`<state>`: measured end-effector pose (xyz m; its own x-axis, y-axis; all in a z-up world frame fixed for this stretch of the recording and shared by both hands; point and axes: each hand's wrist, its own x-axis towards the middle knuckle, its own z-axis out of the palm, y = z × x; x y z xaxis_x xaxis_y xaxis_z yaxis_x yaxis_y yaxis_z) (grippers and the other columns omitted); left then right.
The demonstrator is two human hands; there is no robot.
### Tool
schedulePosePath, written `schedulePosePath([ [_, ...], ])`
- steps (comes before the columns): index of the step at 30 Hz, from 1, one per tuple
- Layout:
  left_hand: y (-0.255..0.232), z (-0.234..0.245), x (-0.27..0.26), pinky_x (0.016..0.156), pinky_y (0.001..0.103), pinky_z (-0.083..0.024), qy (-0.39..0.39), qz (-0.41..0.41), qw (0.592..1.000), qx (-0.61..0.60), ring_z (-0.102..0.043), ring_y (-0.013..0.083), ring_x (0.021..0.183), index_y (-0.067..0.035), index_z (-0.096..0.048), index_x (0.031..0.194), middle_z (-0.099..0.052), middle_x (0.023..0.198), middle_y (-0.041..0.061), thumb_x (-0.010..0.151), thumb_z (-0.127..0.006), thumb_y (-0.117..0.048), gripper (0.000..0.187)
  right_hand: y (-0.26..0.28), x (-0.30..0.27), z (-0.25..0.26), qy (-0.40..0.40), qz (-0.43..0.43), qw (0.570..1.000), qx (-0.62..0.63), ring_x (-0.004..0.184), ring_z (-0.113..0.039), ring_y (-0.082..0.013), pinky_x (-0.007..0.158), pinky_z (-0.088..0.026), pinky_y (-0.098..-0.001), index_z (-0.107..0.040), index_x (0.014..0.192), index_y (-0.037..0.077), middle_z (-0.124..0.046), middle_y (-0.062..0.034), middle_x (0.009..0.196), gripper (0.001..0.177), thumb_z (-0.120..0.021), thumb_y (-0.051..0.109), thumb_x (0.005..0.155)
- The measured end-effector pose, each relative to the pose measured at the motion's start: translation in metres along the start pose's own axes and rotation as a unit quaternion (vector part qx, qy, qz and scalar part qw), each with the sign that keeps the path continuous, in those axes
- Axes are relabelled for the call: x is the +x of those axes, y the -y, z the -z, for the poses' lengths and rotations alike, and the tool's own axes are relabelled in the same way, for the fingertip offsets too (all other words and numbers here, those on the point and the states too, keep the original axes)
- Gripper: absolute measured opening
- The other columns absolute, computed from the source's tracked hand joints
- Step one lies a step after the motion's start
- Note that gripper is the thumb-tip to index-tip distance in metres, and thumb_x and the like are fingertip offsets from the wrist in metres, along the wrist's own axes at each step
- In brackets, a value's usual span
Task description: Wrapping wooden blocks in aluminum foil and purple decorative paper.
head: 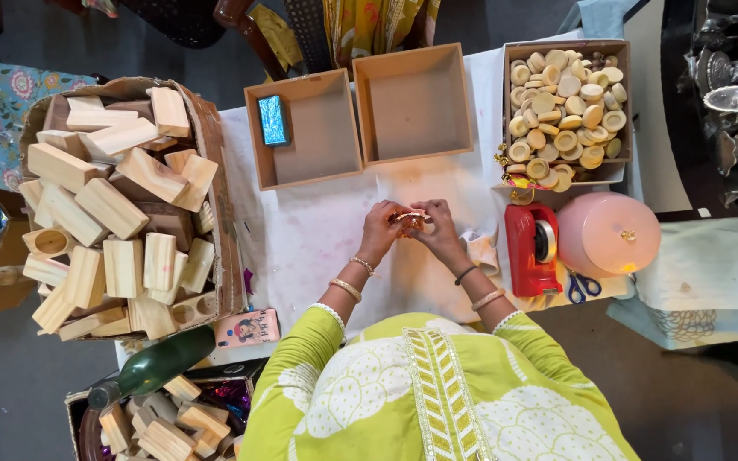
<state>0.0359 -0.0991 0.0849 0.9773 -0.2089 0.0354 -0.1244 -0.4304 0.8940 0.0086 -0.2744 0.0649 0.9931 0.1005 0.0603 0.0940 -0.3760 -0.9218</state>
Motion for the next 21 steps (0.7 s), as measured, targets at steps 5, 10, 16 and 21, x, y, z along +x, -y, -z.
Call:
schedulePosePath([
  [5,0.004,-0.002,0.003,0.08,0.038,-0.052,-0.01,-0.018,0.999,0.027,-0.061,0.0272,0.088,-0.008,-0.073,0.091,-0.068,0.092,0.006,0.08,-0.076,-0.005,0.012,0.009,-0.013,-0.004,-0.093,-0.024,0.994,0.054,0.097,-0.067,-0.0155,0.083,-0.059,-0.0307,-0.064,0.123,0.006,-0.063,-0.0069,0.112,0.044,-0.082,0.001,0.083],
  [10,0.002,-0.003,0.008,0.079,0.039,-0.05,-0.017,-0.023,0.999,0.042,-0.06,0.0284,0.086,-0.007,-0.072,0.088,-0.067,0.089,0.007,0.084,-0.077,-0.01,0.007,0.024,-0.013,-0.008,-0.139,-0.008,0.989,0.042,0.088,-0.068,-0.0147,0.08,-0.059,-0.029,-0.063,0.117,0.004,-0.069,-0.006,0.104,0.035,-0.076,-0.006,0.087],
  [16,0.01,-0.009,0.009,0.078,0.041,-0.05,-0.028,-0.03,0.998,0.044,-0.06,0.0298,0.086,-0.004,-0.068,0.085,-0.067,0.088,0.009,0.084,-0.078,-0.012,0.012,0.024,-0.011,-0.013,-0.141,0.047,0.989,0.0,0.092,-0.07,-0.0181,0.083,-0.059,-0.0293,-0.062,0.118,0.002,-0.068,-0.0099,0.104,0.035,-0.073,-0.007,0.086],
  [21,0.016,-0.009,0.01,0.077,0.039,-0.052,-0.026,0.018,0.999,0.016,-0.062,0.0269,0.084,-0.004,-0.07,0.086,-0.068,0.086,0.008,0.087,-0.076,-0.011,0.009,0.028,-0.007,-0.011,-0.108,0.062,0.992,0.036,0.095,-0.072,-0.0203,0.084,-0.06,-0.0325,-0.057,0.116,0.001,-0.071,-0.0101,0.106,0.03,-0.072,-0.004,0.091],
])
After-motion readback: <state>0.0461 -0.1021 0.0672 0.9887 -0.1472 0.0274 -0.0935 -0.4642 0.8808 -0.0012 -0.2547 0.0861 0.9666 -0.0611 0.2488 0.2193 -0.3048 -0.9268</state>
